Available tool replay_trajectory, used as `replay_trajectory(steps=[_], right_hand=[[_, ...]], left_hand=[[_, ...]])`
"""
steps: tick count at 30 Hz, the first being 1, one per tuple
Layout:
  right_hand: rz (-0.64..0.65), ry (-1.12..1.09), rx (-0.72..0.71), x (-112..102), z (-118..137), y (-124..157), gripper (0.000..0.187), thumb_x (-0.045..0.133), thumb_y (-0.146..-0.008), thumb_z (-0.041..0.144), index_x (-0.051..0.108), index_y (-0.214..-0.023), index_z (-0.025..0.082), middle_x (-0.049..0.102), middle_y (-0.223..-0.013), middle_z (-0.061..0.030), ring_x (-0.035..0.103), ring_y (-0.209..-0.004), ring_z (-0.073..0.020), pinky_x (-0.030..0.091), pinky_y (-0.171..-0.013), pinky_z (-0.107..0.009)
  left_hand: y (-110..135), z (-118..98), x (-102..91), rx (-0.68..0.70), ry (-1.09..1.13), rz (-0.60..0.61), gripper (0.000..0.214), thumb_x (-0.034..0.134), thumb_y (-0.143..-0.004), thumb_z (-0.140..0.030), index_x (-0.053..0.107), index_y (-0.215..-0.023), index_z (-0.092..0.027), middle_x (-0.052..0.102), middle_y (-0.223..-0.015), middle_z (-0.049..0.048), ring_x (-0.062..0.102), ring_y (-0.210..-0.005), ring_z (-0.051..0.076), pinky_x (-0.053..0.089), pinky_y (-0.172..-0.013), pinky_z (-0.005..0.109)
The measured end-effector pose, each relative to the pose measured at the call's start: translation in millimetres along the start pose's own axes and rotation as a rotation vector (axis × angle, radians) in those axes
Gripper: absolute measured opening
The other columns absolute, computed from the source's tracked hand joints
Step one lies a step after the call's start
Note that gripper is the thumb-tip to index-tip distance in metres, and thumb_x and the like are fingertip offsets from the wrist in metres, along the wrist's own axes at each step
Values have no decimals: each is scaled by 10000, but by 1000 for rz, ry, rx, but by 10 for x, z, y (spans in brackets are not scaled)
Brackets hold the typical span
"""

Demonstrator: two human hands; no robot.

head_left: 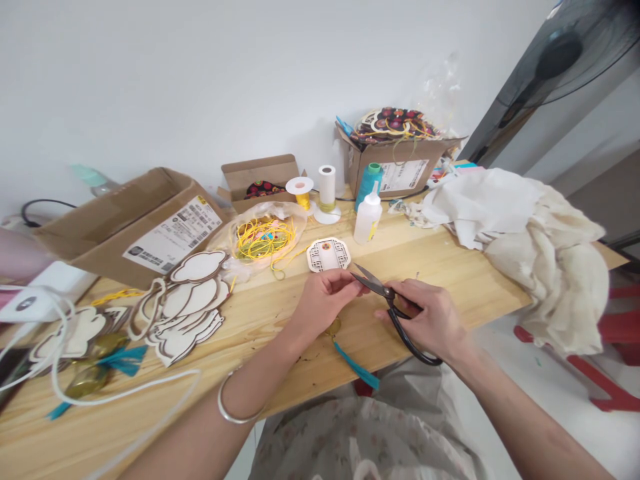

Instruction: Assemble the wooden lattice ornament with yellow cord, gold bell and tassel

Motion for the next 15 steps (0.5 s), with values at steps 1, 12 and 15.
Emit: replay_trajectory(steps=[1,12,15], right_hand=[[1,-1,-1,1,1,1,230,611,-675,266,629,-875,154,420,-541,30,420,-494,-106,349,-494,-209],[-5,-5,-4,5,-2,8,209,611,-677,267,630,-858,164,412,-530,35,412,-482,-100,340,-478,-204],[-7,-12,-2,2,0,4,200,608,-680,262,634,-851,162,398,-520,40,402,-471,-97,335,-469,-202]], left_hand=[[1,-3,0,0,-2,0,153,613,-685,-241,670,-778,-134,693,-733,33,621,-732,142,476,-727,251],[0,3,8,-8,-4,-5,163,615,-676,-259,671,-769,-137,692,-732,37,625,-740,157,483,-735,272],[-1,9,4,-13,-3,-7,155,619,-673,-258,669,-755,-136,692,-726,38,625,-730,156,483,-729,270]])
Point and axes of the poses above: each hand's wrist, its own y-axis away from the middle knuckle, its own x-axis out of the palm, z = x × y, the point moved 9 cm from there along -y, towards the middle knuckle
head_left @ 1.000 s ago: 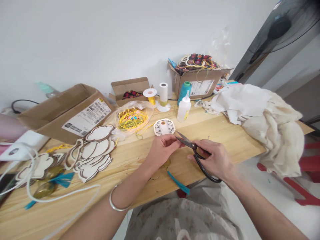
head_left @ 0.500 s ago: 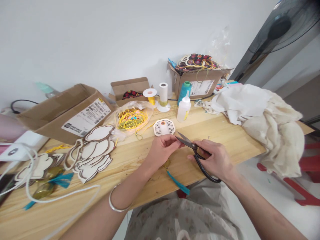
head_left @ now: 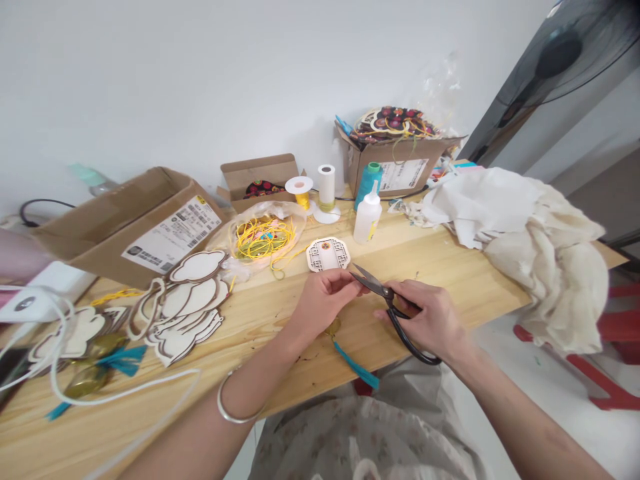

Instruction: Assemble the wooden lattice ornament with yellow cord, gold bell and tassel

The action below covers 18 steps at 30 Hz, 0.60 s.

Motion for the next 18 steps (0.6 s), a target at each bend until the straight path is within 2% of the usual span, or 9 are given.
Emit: replay_trajectory(steps=[7,11,15,18], right_hand=[[-6,1,-6,-6,17,-5,221,619,-670,255,636,-861,145,394,-517,43,405,-466,-93,334,-465,-203],[-14,-27,26,-3,-57,23,188,628,-666,254,635,-825,153,408,-515,41,407,-468,-94,340,-467,-211],[-91,-211,200,-96,-215,24,197,643,-656,295,637,-800,162,481,-521,27,443,-469,-101,350,-434,-210],[-105,-439,314,-123,-199,-29,267,668,-615,353,635,-798,161,538,-526,20,491,-460,-109,380,-412,-206]], left_hand=[[2,11,7,-8,12,7,124,619,-678,-233,662,-745,-139,691,-714,22,618,-716,123,472,-716,225],[6,27,-4,-25,10,-8,143,634,-667,-257,656,-743,-139,691,-722,28,619,-709,131,472,-712,237],[13,51,-35,-62,-24,-43,166,641,-664,-293,642,-729,-139,691,-711,37,621,-682,136,466,-675,234],[13,48,-22,-54,-61,-23,176,629,-677,-308,633,-732,-141,686,-701,33,613,-662,128,453,-641,219]])
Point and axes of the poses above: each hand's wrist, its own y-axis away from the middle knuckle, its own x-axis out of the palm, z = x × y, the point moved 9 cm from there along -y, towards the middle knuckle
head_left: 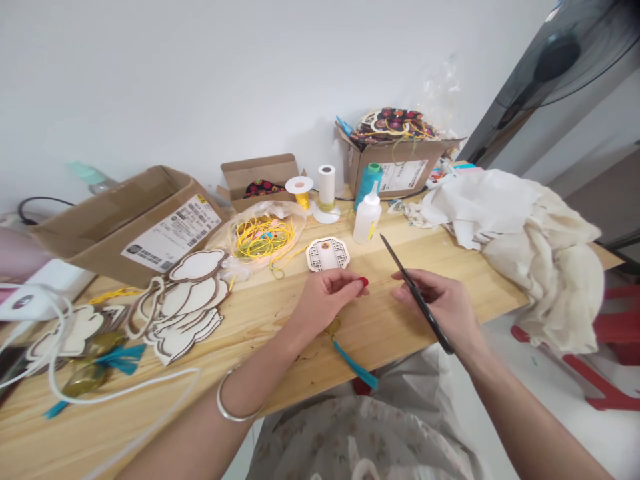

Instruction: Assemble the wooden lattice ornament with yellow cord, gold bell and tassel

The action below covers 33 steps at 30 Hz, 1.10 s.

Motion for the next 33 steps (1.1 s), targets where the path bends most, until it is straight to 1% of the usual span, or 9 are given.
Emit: replay_trajectory(steps=[5,10,14,16,18,20,22,27,33], right_hand=[[78,-118,25,192,174,-68,297,698,-570,279,623,-826,148,640,-669,-26,565,-552,-127,451,-497,-219],[83,-170,71,259,50,-115,303,683,-560,188,615,-851,137,641,-697,-31,569,-583,-123,451,-536,-223],[14,-309,135,154,-81,-114,349,719,-526,192,611,-854,152,613,-649,3,553,-576,-106,428,-509,-201],[-54,-367,179,86,-121,-95,344,729,-523,192,610,-844,153,585,-611,25,509,-522,-74,385,-455,-173],[-118,-438,220,55,-140,-68,326,723,-545,207,603,-844,155,546,-570,48,422,-436,-37,307,-383,-154],[-169,-524,236,75,-134,-45,305,712,-570,222,595,-845,160,502,-536,70,333,-380,-15,239,-346,-151],[-205,-608,229,134,-119,-32,292,705,-583,224,588,-843,164,468,-519,83,297,-362,-8,223,-340,-154],[-266,-723,233,319,-165,0,282,685,-616,238,567,-864,172,461,-544,82,318,-368,-16,260,-351,-167],[-294,-760,221,419,-222,41,280,661,-657,261,550,-904,191,476,-578,72,375,-420,-33,308,-398,-177]], left_hand=[[2,9,95,73,-69,108,150,579,-719,-282,616,-747,-139,668,-731,27,600,-683,124,442,-650,217],[64,-115,132,135,-282,136,166,524,-750,-272,618,-781,-140,666,-780,41,599,-732,144,445,-683,233],[138,-313,111,185,-668,237,220,530,-726,-243,637,-899,-158,675,-781,40,595,-680,147,429,-634,229],[148,-345,61,214,-850,288,213,534,-716,-242,655,-880,-179,676,-729,32,584,-620,145,414,-597,231],[119,-352,-28,237,-922,246,199,540,-717,-277,670,-842,-193,673,-710,32,582,-625,155,409,-592,237],[79,-373,-113,267,-868,109,211,533,-732,-313,674,-842,-200,679,-796,45,594,-729,177,422,-657,254],[56,-338,-108,254,-681,30,246,532,-742,-348,664,-891,-203,671,-903,51,593,-819,185,435,-712,262],[30,-213,84,165,-187,17,255,585,-714,-337,664,-908,-190,689,-883,36,620,-770,165,468,-698,250],[14,-139,2,67,-31,-109,195,629,-676,-287,691,-821,-171,704,-789,29,628,-710,151,479,-678,238]])
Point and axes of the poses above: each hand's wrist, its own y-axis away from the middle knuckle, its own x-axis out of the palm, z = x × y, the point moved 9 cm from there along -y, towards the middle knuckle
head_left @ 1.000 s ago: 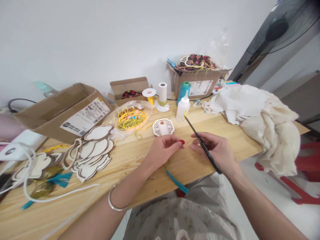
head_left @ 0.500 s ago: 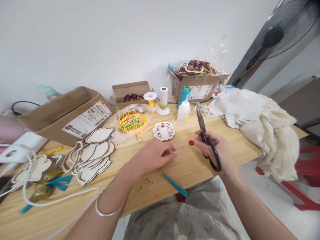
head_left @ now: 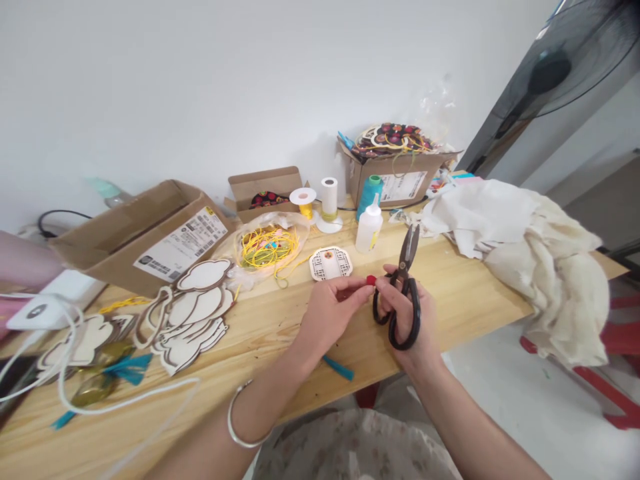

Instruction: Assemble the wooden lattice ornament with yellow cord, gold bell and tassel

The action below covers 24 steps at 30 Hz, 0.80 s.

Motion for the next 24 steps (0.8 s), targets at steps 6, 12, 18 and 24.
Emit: replay_trajectory(steps=[6,12,18,24], right_hand=[[55,96,-29,-16,4,-9,280,642,-679,283,556,-934,203,469,-554,72,389,-426,-47,326,-413,-186],[191,404,-128,-138,231,-64,317,628,-665,361,577,-919,179,527,-631,21,420,-461,-68,349,-421,-199],[318,889,-211,-250,326,-15,440,720,-542,347,567,-930,206,595,-813,-32,550,-694,-170,454,-607,-274],[461,1109,-338,-119,336,102,400,648,-647,366,529,-994,209,574,-862,-46,524,-723,-172,437,-622,-267]], left_hand=[[5,28,-22,-83,92,-54,162,671,-629,-272,695,-729,-147,679,-624,15,596,-586,113,478,-617,212],[40,123,40,-185,319,-14,162,690,-613,-272,678,-689,-129,670,-646,17,573,-560,82,486,-638,212],[74,105,106,-157,461,49,133,669,-651,-263,664,-705,-142,654,-649,-5,570,-582,70,489,-645,208],[83,126,134,-164,509,55,108,666,-655,-249,659,-709,-156,661,-646,-14,590,-598,81,495,-666,230]])
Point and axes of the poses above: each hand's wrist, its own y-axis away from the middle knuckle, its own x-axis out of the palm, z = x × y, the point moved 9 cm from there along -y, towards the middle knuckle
